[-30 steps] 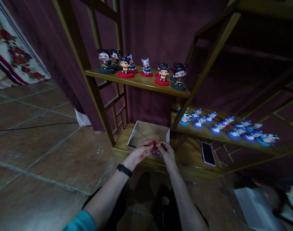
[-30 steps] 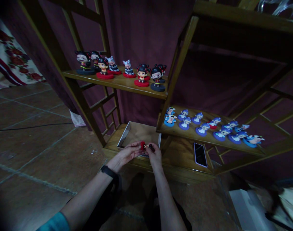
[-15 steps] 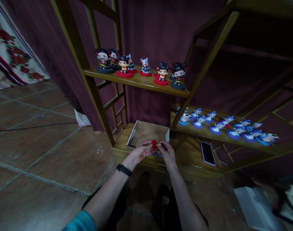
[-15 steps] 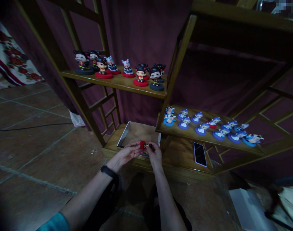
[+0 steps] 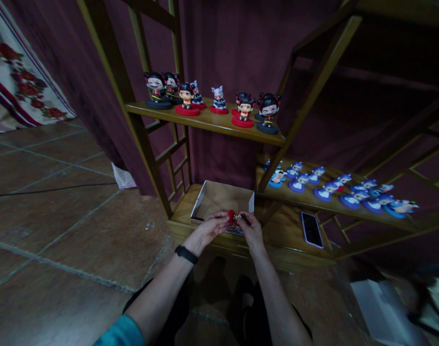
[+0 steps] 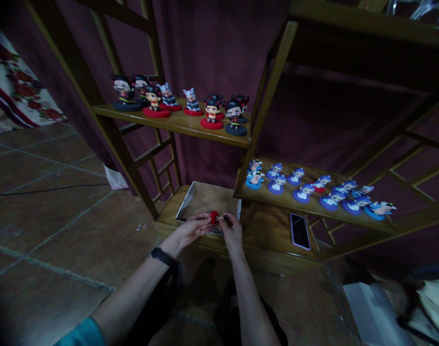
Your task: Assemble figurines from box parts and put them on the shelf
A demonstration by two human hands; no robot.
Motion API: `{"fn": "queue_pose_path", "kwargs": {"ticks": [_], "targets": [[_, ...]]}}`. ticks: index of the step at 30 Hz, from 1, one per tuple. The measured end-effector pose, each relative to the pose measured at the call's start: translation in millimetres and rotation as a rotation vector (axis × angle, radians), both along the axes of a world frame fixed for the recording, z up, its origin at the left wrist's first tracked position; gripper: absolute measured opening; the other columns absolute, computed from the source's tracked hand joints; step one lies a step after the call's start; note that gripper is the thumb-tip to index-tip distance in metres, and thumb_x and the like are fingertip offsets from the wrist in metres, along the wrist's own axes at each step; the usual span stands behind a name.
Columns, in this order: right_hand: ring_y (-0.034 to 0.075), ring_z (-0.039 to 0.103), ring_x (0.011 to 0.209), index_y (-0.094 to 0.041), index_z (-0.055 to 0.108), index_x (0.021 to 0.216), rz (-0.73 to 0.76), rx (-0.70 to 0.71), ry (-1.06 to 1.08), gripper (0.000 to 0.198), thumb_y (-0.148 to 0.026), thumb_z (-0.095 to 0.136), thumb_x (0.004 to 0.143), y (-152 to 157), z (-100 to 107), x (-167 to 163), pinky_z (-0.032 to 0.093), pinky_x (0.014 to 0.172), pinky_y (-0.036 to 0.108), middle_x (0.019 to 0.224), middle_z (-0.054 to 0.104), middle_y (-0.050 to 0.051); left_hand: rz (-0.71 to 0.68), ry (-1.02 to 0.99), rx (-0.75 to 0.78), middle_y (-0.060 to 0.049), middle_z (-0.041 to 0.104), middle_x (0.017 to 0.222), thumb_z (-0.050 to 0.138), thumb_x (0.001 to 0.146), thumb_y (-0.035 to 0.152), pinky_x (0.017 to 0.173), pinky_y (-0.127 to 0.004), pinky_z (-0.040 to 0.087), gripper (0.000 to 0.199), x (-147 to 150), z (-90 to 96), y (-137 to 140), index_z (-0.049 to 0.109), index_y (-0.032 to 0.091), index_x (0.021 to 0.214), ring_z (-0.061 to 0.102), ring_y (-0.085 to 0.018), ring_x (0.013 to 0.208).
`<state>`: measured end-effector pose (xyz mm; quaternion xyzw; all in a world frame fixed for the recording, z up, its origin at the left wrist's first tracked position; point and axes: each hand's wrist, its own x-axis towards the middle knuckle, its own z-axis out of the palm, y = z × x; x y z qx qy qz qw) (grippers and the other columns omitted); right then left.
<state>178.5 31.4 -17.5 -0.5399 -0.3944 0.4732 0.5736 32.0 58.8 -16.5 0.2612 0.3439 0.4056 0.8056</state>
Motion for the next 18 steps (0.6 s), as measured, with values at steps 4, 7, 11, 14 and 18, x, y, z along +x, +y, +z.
{"fn": "queue_pose_path", "kwargs": {"ticks": [4, 7, 11, 14, 18], "targets": [[0.016, 0.059, 0.071, -0.020, 0.060, 0.091, 0.005, -0.005, 0.004, 0.037, -0.039, 0.065, 0.059, 0.9, -1.1, -0.2, 0.052, 0.057, 0.028, 0.086, 0.063, 0.003, 0.009, 0.019, -0.001, -0.012, 0.067, 0.085, 0.070, 0.063, 0.012, 0.070, -0.027, 0.051, 0.026, -0.2, -1.3, 0.6, 0.060, 0.010, 0.087, 0.065, -0.018, 0.074], [0.015, 0.058, 0.069, -0.020, 0.060, 0.090, 0.002, 0.004, 0.001, 0.038, -0.040, 0.065, 0.059, 2.0, -2.9, -0.5, 0.052, 0.055, 0.027, 0.084, 0.063, 0.002, 0.017, 0.033, -0.012, -0.010, 0.068, 0.080, 0.071, 0.062, 0.013, 0.068, -0.025, 0.051, 0.025, -0.4, -1.6, 1.6, 0.060, 0.010, 0.085, 0.065, -0.016, 0.070], [0.015, 0.058, 0.067, -0.020, 0.061, 0.089, 0.000, 0.007, 0.007, 0.038, -0.040, 0.066, 0.058, 2.3, -3.5, -1.3, 0.051, 0.055, 0.027, 0.084, 0.063, 0.003, 0.017, 0.052, -0.020, -0.009, 0.068, 0.078, 0.072, 0.062, 0.016, 0.065, -0.024, 0.051, 0.025, -0.3, -2.0, 2.6, 0.061, 0.011, 0.084, 0.065, -0.015, 0.068], [0.015, 0.058, 0.068, -0.020, 0.060, 0.089, 0.007, 0.007, 0.015, 0.038, -0.040, 0.066, 0.058, 1.5, -2.3, -1.6, 0.051, 0.055, 0.027, 0.084, 0.063, 0.003, 0.010, 0.056, -0.011, -0.009, 0.068, 0.080, 0.072, 0.062, 0.017, 0.064, -0.023, 0.050, 0.026, -0.5, -3.3, 2.9, 0.061, 0.011, 0.084, 0.065, -0.015, 0.068], [0.015, 0.059, 0.068, -0.020, 0.061, 0.089, 0.012, 0.009, 0.012, 0.037, -0.040, 0.065, 0.058, 0.9, -1.2, -1.3, 0.051, 0.055, 0.027, 0.084, 0.064, 0.003, 0.016, 0.082, 0.017, -0.009, 0.067, 0.079, 0.072, 0.061, 0.018, 0.064, -0.023, 0.050, 0.026, -0.6, -4.2, 2.3, 0.062, 0.011, 0.084, 0.064, -0.014, 0.068]]}}
